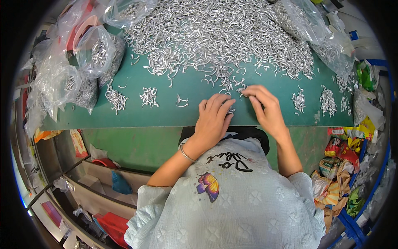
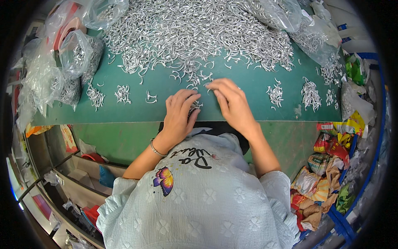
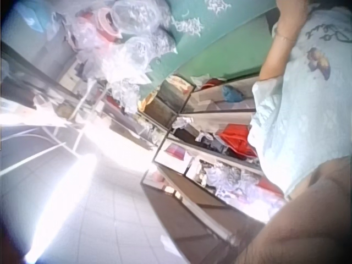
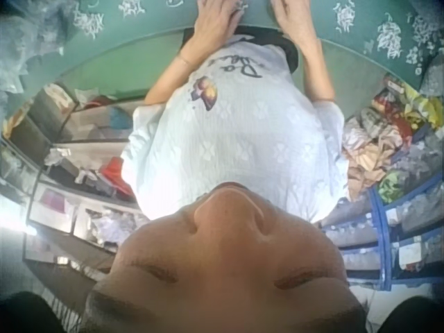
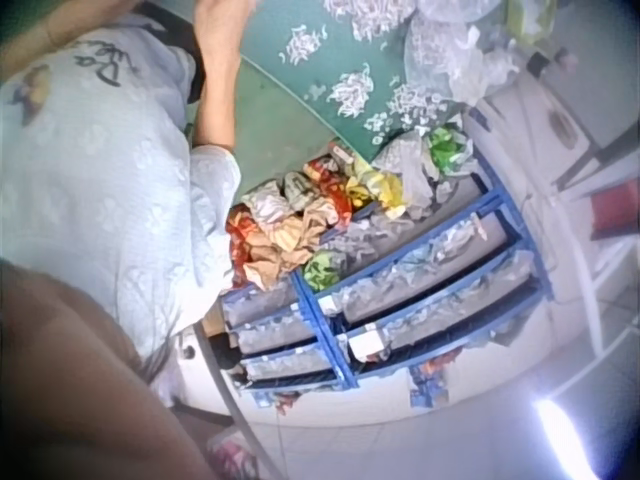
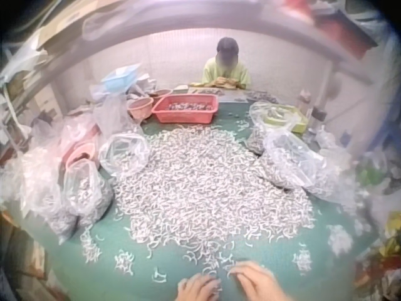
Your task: The person picks through a large pile of small silver metal clips on a green table, selecting specific pieces by hand and grouping them together.
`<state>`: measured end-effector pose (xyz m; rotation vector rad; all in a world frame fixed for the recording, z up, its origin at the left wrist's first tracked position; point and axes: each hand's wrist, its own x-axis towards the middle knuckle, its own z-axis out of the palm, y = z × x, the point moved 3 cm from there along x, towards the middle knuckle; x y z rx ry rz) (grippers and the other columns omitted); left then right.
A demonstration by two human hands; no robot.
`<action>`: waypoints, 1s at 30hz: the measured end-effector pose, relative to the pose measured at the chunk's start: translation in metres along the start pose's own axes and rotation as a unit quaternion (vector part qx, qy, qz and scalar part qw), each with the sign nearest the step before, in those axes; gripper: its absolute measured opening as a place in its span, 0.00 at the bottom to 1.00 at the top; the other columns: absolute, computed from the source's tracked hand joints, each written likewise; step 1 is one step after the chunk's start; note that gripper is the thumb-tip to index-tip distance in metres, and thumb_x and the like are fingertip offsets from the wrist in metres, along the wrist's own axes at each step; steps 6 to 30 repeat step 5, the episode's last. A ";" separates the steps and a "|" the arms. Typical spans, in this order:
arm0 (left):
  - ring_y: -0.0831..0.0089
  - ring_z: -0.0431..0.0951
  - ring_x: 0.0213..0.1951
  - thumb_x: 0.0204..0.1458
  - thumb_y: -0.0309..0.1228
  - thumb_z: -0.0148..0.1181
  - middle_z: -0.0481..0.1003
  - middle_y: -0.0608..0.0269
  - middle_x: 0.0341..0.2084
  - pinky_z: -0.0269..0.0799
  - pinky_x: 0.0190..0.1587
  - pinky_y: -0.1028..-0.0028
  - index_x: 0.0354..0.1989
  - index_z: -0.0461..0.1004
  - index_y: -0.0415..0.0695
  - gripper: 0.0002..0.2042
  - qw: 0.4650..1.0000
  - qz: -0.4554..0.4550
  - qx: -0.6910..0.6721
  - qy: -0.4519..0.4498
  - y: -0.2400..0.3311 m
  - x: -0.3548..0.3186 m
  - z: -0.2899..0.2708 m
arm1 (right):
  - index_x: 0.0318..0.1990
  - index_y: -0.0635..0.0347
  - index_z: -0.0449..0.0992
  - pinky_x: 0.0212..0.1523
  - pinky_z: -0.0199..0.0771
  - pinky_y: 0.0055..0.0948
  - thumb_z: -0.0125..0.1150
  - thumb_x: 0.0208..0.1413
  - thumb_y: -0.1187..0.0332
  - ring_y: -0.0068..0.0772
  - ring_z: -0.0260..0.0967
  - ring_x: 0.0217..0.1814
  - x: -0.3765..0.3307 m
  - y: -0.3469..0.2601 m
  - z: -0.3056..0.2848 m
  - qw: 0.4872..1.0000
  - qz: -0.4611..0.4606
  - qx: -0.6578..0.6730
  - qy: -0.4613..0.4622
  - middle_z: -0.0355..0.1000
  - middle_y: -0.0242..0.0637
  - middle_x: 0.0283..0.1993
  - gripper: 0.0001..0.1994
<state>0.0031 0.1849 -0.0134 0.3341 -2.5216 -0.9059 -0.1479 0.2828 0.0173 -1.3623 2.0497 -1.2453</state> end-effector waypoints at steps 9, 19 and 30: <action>0.53 0.63 0.60 0.46 0.24 0.65 0.66 0.54 0.57 0.54 0.60 0.59 0.60 0.63 0.43 0.30 0.999 -0.016 -0.040 0.016 0.000 0.002 -0.004 | 0.49 0.64 0.74 0.55 0.67 0.36 0.52 0.59 0.80 0.46 0.69 0.52 -0.017 0.001 0.020 0.999 0.008 0.013 -0.031 0.71 0.46 0.49 0.12; 0.53 0.63 0.60 0.46 0.24 0.65 0.66 0.54 0.57 0.54 0.60 0.59 0.60 0.63 0.43 0.30 0.999 -0.016 -0.040 0.016 0.000 0.002 -0.004 | 0.49 0.64 0.74 0.55 0.67 0.36 0.52 0.59 0.80 0.46 0.69 0.52 -0.017 0.001 0.020 0.999 0.008 0.013 -0.031 0.71 0.46 0.49 0.12; 0.53 0.63 0.60 0.46 0.24 0.65 0.66 0.54 0.57 0.54 0.60 0.59 0.60 0.63 0.43 0.30 0.999 -0.016 -0.040 0.016 0.000 0.002 -0.004 | 0.49 0.64 0.74 0.55 0.67 0.36 0.52 0.59 0.80 0.46 0.69 0.52 -0.017 0.001 0.020 0.999 0.008 0.013 -0.031 0.71 0.46 0.49 0.12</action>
